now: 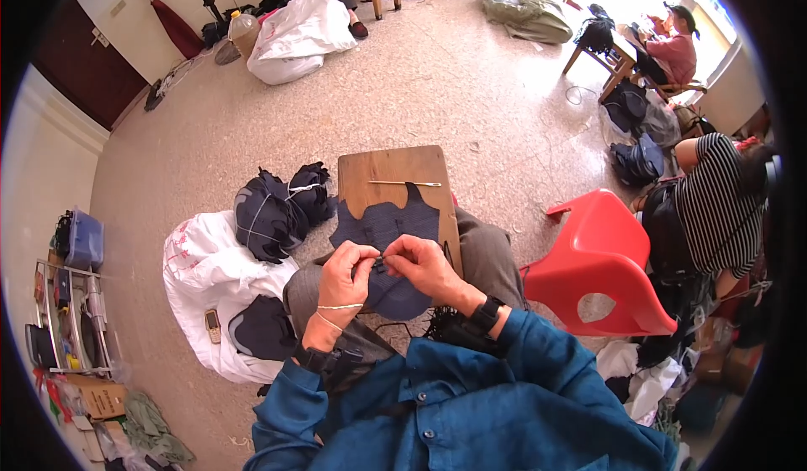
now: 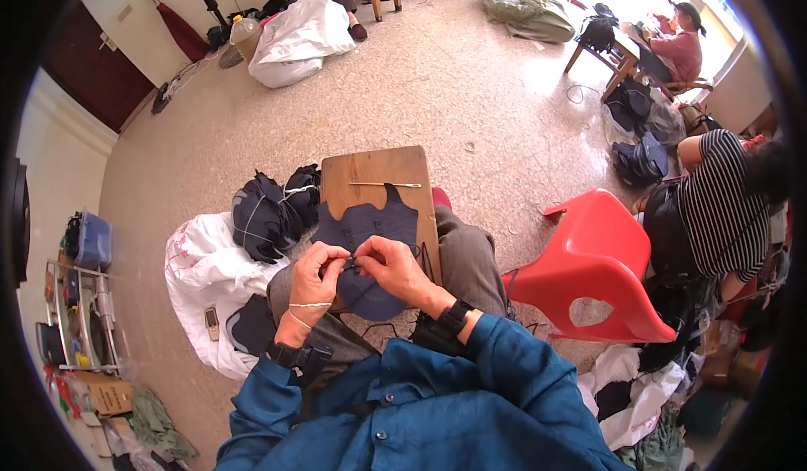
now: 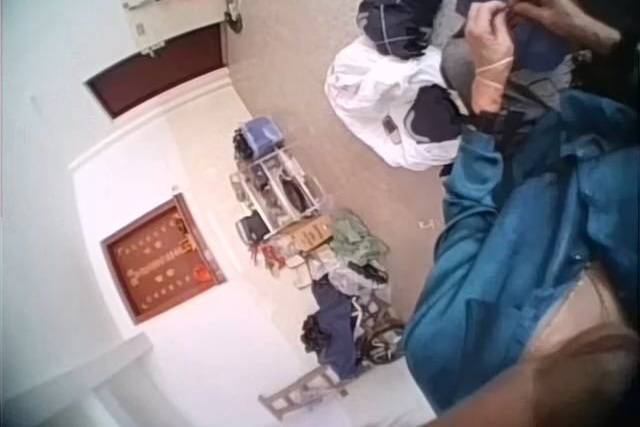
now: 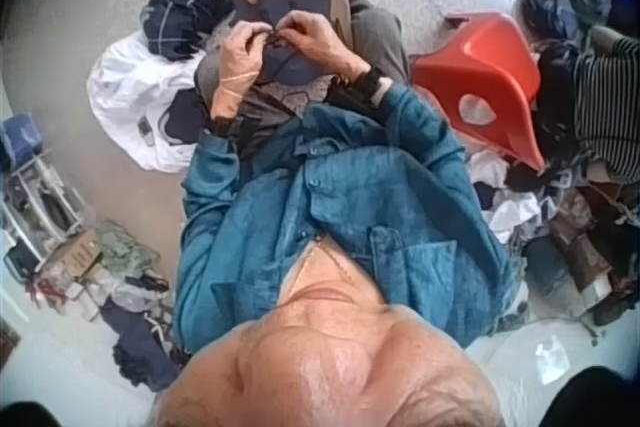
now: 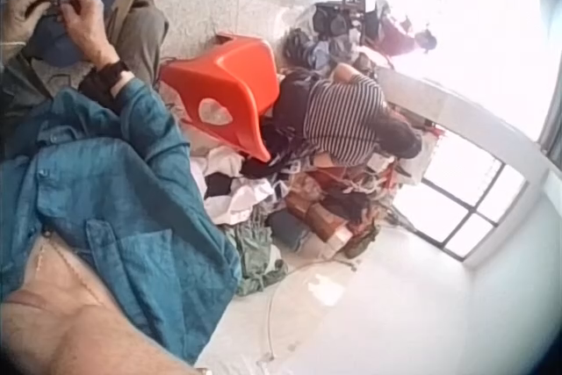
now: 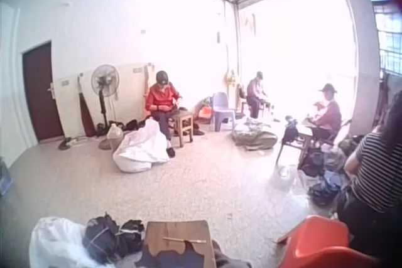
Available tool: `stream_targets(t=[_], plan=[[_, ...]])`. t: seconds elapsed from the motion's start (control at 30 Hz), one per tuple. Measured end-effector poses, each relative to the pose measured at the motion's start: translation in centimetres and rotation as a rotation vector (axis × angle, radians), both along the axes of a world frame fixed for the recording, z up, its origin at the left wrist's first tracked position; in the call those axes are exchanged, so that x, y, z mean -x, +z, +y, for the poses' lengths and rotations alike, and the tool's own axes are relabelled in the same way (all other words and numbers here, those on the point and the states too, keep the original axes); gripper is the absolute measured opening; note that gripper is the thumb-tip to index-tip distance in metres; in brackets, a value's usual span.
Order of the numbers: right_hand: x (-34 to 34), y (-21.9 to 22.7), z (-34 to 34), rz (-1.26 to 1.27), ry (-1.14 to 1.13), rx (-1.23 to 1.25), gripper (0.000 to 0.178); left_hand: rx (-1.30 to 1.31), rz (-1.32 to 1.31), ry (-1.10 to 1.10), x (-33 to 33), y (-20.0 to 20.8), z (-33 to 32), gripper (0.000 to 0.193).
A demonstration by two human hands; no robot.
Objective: Lacing the upper part of a shoe during manufacturing.
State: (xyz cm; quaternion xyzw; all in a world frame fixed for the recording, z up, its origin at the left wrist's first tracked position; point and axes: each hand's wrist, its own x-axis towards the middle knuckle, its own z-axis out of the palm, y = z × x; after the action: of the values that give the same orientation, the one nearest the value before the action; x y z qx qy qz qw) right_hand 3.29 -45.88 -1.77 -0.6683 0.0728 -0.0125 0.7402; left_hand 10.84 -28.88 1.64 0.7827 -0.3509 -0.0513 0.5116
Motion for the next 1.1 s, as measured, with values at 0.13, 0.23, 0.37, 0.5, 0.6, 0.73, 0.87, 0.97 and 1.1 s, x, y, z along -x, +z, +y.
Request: stream_targets(t=[0.13, 0.23, 0.37, 0.5, 0.6, 0.73, 0.87, 0.97, 1.1], plan=[[-0.1, 0.3, -0.1, 0.043, 0.013, -0.017, 0.009, 0.017, 0.087, 0.021, 0.1, 0.0, -0.3, 0.011], [-0.1, -0.1, 0.6, -0.088, -0.095, -0.059, 0.008, 0.066, 0.216, 0.056, 0.2, -1.0, 0.1, 0.010], [0.1, -0.5, 0.0, -0.030, -0.045, 0.014, 0.007, 0.067, 0.220, 0.058, 0.2, -0.7, 0.1, 0.011], [0.0, 0.4, 0.5, -0.014, -0.028, 0.132, 0.008, 0.048, 0.225, 0.049, 0.1, -1.1, 0.2, 0.013], [0.5, 0.3, 0.5, -0.055, -0.044, 0.152, 0.007, 0.033, 0.253, 0.036, 0.2, -1.1, -0.2, 0.013], [1.5, -0.4, -0.9, -0.222, -0.103, 0.523, 0.008, 0.032, 0.250, -0.004, 0.3, -1.1, -0.5, 0.018], [3.3, -0.5, -2.8, 0.058, -0.179, 0.265, 0.013, -0.172, -0.014, 0.018, -0.7, -3.4, 1.1, 0.024], [4.3, -1.4, -2.9, 0.039, -0.170, 0.279, 0.009, -0.512, -0.386, 0.016, -0.7, -5.8, 1.9, 0.015], [3.9, -1.5, -2.5, -0.175, -0.138, 0.796, 0.014, -0.540, -0.314, 0.036, -1.0, -6.3, 1.4, 0.012]])
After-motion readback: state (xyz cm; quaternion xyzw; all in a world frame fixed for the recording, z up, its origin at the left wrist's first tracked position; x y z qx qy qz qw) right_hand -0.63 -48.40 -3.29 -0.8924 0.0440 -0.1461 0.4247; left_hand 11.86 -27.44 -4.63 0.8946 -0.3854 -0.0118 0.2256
